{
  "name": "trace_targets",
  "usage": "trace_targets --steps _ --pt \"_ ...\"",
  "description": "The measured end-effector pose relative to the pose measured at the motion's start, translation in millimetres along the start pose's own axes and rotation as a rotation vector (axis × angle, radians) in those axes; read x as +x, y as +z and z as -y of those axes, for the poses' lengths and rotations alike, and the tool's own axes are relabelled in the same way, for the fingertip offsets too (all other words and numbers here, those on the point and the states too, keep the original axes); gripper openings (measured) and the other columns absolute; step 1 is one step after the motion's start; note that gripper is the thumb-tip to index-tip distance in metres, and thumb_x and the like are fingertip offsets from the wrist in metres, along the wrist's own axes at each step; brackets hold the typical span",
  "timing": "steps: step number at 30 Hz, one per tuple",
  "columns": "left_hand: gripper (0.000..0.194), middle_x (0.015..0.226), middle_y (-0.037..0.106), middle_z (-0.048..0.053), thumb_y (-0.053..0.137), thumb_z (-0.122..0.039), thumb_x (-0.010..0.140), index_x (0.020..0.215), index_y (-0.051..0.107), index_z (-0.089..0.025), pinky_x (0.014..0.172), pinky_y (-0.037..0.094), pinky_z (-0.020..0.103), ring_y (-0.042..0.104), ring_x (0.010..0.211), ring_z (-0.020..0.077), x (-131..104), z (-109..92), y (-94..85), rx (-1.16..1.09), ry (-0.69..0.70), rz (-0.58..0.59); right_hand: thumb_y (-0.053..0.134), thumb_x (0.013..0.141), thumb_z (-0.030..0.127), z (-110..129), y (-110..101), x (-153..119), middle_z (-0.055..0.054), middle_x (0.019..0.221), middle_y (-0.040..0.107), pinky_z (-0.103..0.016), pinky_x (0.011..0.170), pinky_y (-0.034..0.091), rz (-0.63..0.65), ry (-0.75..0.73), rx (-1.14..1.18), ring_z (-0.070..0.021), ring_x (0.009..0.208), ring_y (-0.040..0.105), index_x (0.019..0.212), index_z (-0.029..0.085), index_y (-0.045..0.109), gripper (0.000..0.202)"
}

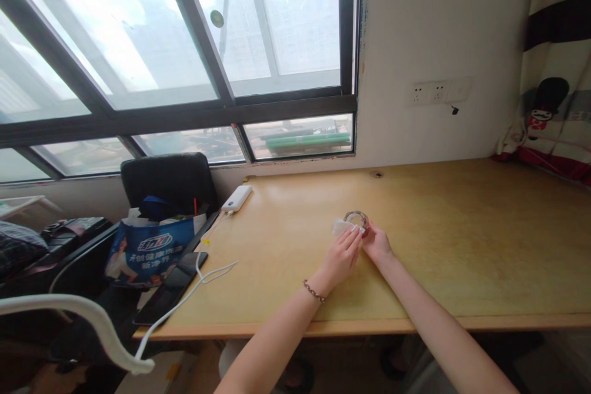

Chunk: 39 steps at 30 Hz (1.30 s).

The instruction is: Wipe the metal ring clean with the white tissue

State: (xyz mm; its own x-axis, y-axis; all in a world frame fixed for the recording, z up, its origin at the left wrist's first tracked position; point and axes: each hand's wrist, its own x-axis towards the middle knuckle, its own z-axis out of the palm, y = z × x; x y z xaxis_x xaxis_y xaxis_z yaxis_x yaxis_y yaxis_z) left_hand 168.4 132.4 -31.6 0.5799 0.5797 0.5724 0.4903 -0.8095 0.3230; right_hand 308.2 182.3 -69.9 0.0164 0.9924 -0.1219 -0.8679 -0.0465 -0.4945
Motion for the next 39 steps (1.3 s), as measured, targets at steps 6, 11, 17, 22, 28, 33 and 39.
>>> trace_targets --steps 6,11,17,22,28,33,39 --pt "0.042 0.134 0.031 0.008 0.029 -0.019 0.087 0.129 0.032 -0.017 0.104 0.026 0.041 0.024 0.125 0.0201 2 1 0.4 0.012 -0.006 0.002 0.055 0.074 0.018 -8 0 -3 -0.001 0.071 0.065 -0.022 0.065 0.050 0.068 0.076 -0.061 -0.0115 0.066 0.060 0.070 0.017 0.061 0.008" --pt "0.043 0.135 0.029 0.009 0.029 -0.020 0.087 0.129 0.031 -0.017 0.104 0.025 0.042 0.022 0.126 0.0202 3 9 -2.0 0.032 -0.073 -0.022 0.057 0.073 0.016 -14 8 -9 -0.001 0.076 0.065 -0.020 0.063 0.049 0.161 0.105 -0.095 -0.0100 0.067 0.059 0.077 0.016 0.062 0.007" --pt "0.043 0.135 0.030 0.010 0.028 -0.022 0.087 0.130 0.029 -0.016 0.103 0.026 0.041 0.024 0.125 0.0194 1 22 -4.1 0.018 -0.199 -0.116 0.059 0.072 0.018 -14 14 -13 0.000 0.069 0.064 -0.019 0.054 0.046 0.193 0.102 -0.155 -0.0092 0.057 0.056 0.073 0.015 0.062 0.004" --pt "0.042 0.135 0.030 0.007 0.024 -0.023 0.088 0.130 0.027 -0.018 0.102 0.029 0.038 0.026 0.124 0.0164 -1 26 -2.1 0.015 -0.281 -0.121 0.059 0.070 0.016 -12 15 -13 0.000 0.068 0.064 -0.020 0.055 0.045 0.161 0.089 -0.149 -0.0101 0.058 0.056 0.070 0.017 0.062 0.003" --pt "0.040 0.135 0.029 0.007 0.027 -0.023 0.088 0.127 0.033 -0.019 0.103 0.028 0.036 0.026 0.124 0.0160 -2 25 1.5 -0.002 -0.255 -0.097 0.055 0.073 0.015 -7 9 -6 0.004 0.064 0.064 -0.022 0.051 0.044 0.025 0.001 -0.097 -0.0104 0.054 0.055 0.067 0.021 0.061 0.011" --pt "0.040 0.133 0.034 0.007 0.028 -0.023 0.087 0.127 0.034 -0.019 0.104 0.026 0.040 0.025 0.125 0.0177 -2 19 0.6 -0.030 -0.171 -0.054 0.053 0.074 0.016 -4 1 0 0.002 0.066 0.064 -0.023 0.048 0.043 -0.024 -0.014 -0.053 -0.0116 0.056 0.056 0.066 0.021 0.060 0.012" --pt "0.041 0.135 0.031 0.007 0.030 -0.023 0.087 0.128 0.032 -0.020 0.104 0.025 0.039 0.025 0.125 0.0182 0 11 -5.5 -0.075 -0.069 0.025 0.053 0.074 0.019 -7 0 -1 0.001 0.065 0.064 -0.024 0.050 0.044 0.018 0.000 -0.140 -0.0119 0.057 0.057 0.067 0.020 0.060 0.010"
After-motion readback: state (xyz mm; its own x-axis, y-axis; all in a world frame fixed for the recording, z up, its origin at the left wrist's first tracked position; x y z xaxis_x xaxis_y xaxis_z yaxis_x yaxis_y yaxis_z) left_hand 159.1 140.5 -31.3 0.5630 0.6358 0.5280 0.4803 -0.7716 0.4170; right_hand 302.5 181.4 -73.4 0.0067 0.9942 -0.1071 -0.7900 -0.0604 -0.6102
